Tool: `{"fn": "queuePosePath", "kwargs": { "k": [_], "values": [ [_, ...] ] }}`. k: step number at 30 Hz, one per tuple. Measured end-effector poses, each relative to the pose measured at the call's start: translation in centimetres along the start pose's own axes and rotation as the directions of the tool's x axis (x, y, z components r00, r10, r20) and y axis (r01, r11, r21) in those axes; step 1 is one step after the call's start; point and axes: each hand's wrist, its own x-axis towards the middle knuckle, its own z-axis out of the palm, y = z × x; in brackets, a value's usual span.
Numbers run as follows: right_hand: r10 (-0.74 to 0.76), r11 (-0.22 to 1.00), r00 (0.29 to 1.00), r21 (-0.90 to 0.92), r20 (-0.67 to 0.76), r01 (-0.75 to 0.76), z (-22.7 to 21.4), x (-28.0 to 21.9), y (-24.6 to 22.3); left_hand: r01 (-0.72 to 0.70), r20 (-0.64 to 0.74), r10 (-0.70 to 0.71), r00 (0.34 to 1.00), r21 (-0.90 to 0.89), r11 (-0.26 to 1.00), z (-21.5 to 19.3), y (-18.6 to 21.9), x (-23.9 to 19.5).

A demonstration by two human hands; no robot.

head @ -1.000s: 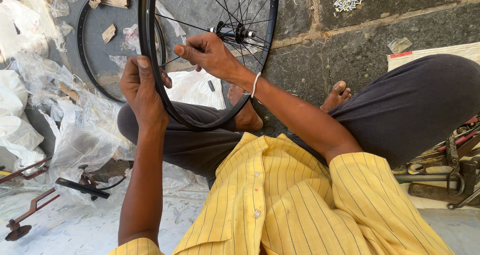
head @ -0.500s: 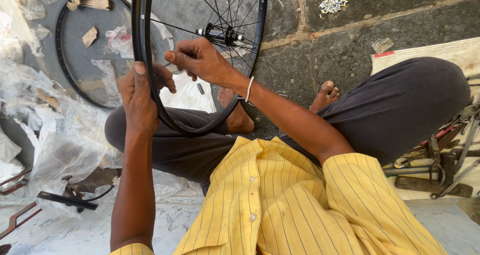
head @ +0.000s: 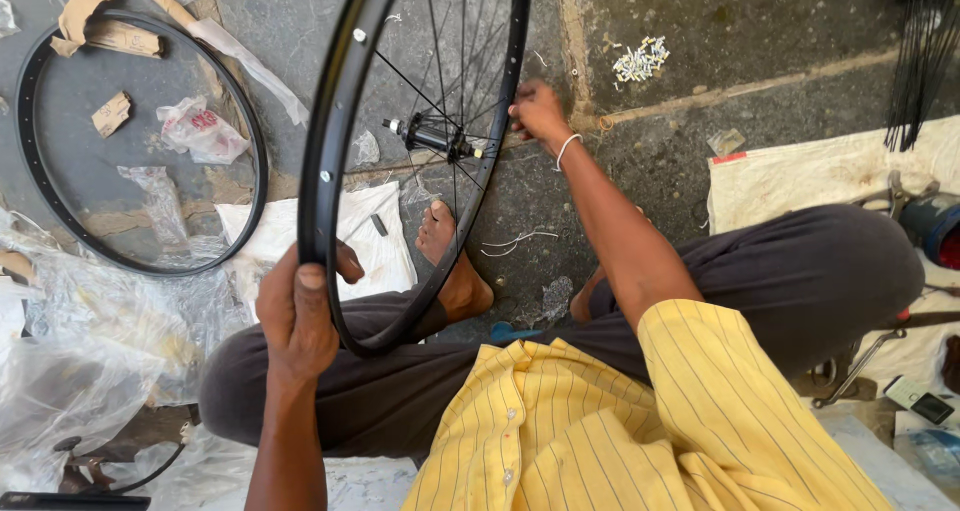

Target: The person sits on the ground assembling a bicycle wheel by inserting spokes into the hub and rim, then securing them with nipples. The person handles the wheel, spokes, and nipples by hand to complete the assembly.

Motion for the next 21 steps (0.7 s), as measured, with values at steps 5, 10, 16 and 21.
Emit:
{"fn": "queuePosePath", "kwargs": {
  "k": [5,10,16,21],
  "values": [
    [-0.037,0.993,0.989,0.113,0.144,0.020,0.3,1.9,2.5,0.031,0.039,-0.029,0.999,-0.050,0.998,0.2,0.1,-0.6],
    [-0.050,0.997,0.985,0.070,0.168,0.038,-0.1,1.8,2.3,-0.038,0.028,0.041,0.999,-0.097,0.995,1.1,0.2,-0.6],
    [-0.276,0.953,0.946,-0.173,-0.170,0.247,0.4,0.2,-1.1,-0.001,-0.001,0.001,1.000,-0.067,0.998,1.2,0.5,-0.4],
    [-0.691,0.635,0.517,-0.083,-0.504,0.768,3.9,-15.3,-10.1,0.035,0.000,-0.035,0.999,-0.112,0.993,1.5,0.3,0.2]
  ]
}}
